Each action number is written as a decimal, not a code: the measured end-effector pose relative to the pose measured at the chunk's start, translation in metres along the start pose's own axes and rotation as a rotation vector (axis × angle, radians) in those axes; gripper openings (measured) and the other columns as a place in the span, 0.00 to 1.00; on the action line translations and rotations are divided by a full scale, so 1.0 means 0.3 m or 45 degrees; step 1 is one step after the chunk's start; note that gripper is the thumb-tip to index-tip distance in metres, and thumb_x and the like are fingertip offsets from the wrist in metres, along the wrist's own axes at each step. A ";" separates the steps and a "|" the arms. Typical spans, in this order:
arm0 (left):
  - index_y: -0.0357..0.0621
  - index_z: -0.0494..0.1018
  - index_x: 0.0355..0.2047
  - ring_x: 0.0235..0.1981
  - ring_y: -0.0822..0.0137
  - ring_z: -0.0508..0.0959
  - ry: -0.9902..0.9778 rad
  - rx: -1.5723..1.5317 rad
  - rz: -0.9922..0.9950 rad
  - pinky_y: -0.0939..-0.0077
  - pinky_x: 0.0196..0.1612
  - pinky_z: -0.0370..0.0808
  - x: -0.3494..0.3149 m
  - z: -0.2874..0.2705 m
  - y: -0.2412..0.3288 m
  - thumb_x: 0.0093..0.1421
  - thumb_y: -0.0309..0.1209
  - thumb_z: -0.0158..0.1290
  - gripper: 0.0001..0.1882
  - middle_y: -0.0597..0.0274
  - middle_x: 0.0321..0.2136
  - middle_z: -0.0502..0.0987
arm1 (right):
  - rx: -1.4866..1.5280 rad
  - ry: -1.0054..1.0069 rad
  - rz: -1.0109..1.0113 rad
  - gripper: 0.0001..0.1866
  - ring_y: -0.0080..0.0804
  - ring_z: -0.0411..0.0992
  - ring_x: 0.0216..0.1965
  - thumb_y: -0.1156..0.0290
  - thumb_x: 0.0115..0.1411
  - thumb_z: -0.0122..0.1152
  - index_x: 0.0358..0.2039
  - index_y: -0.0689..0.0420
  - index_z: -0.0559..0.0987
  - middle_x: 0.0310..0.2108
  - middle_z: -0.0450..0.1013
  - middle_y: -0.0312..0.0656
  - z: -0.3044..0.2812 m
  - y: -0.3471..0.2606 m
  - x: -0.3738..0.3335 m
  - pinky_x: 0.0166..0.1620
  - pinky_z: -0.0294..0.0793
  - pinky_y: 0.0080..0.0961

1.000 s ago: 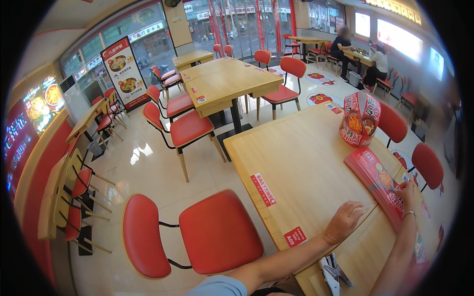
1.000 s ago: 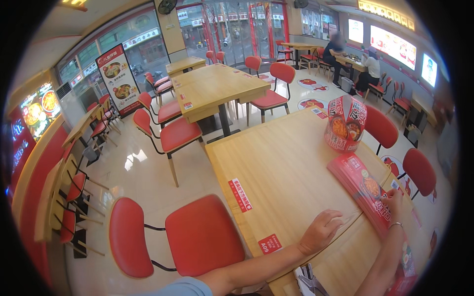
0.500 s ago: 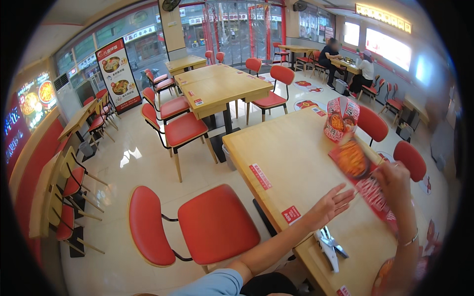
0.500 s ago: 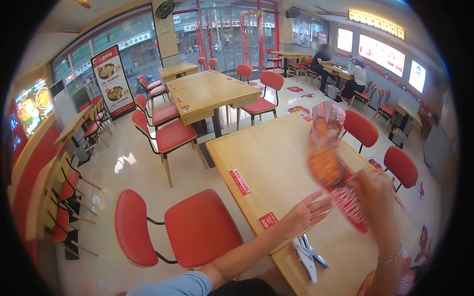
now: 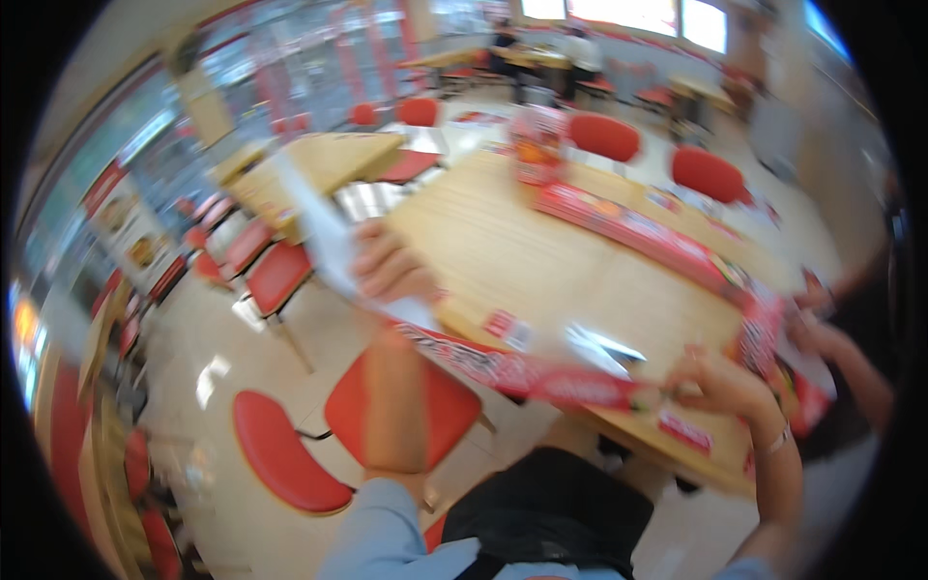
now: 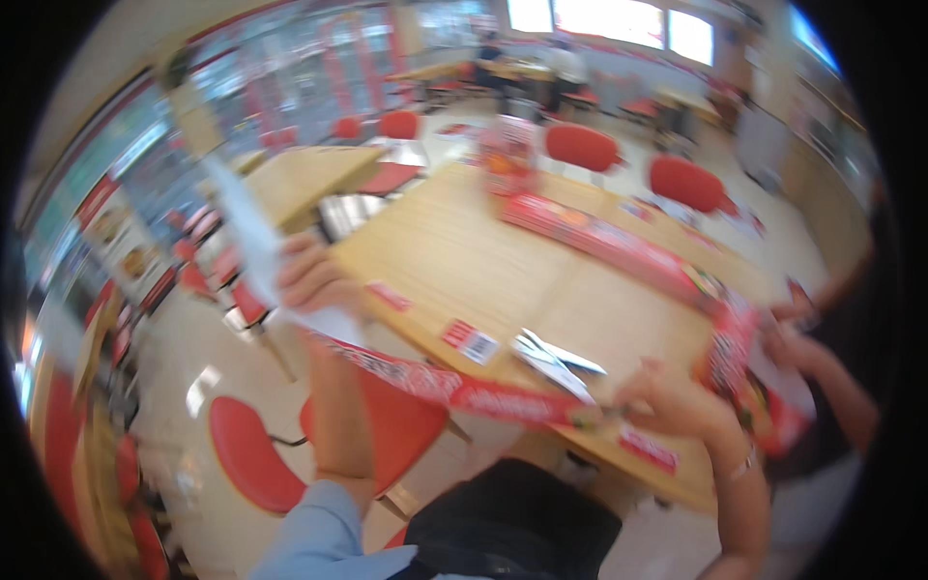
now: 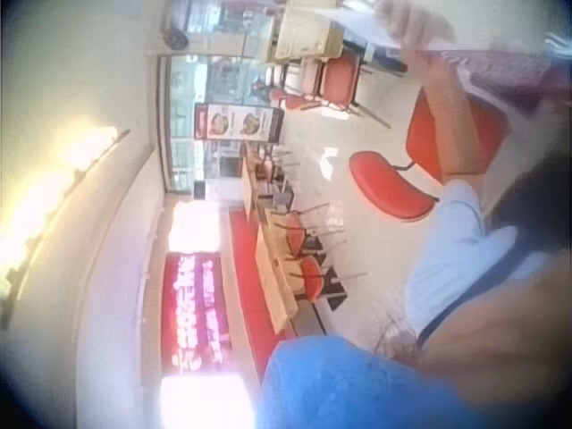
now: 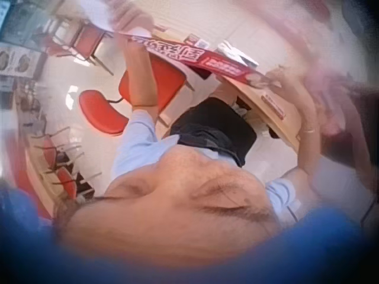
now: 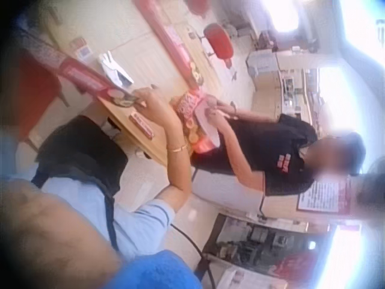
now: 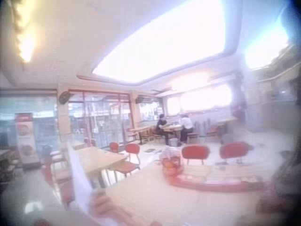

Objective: The person repeatedly forms flat printed paper strips into circular shapes and secures the ends with a handheld stapler. They handle multiple identical strips one at a time, placing each finished circle on the table.

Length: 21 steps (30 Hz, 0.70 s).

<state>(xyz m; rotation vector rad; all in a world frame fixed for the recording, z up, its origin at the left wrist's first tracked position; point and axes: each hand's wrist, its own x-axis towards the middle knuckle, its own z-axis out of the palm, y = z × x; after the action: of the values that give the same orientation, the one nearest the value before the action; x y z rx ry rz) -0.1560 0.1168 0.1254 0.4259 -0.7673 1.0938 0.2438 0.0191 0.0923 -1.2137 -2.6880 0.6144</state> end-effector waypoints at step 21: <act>0.44 0.71 0.40 0.37 0.66 0.76 0.441 -0.001 -1.180 0.72 0.40 0.76 -0.483 -0.427 -0.521 0.59 0.37 0.58 0.14 0.62 0.37 0.71 | 0.948 1.397 0.344 0.26 0.37 0.62 0.60 0.70 0.60 0.59 0.58 0.56 0.66 0.58 0.64 0.44 0.366 -0.289 -0.115 0.61 0.60 0.36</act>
<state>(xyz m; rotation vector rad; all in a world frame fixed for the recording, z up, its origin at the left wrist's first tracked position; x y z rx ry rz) -0.0059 0.0441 -0.0590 0.4986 -0.1962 0.2749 0.1765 -0.0921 0.0302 -1.1656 -1.2467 0.6205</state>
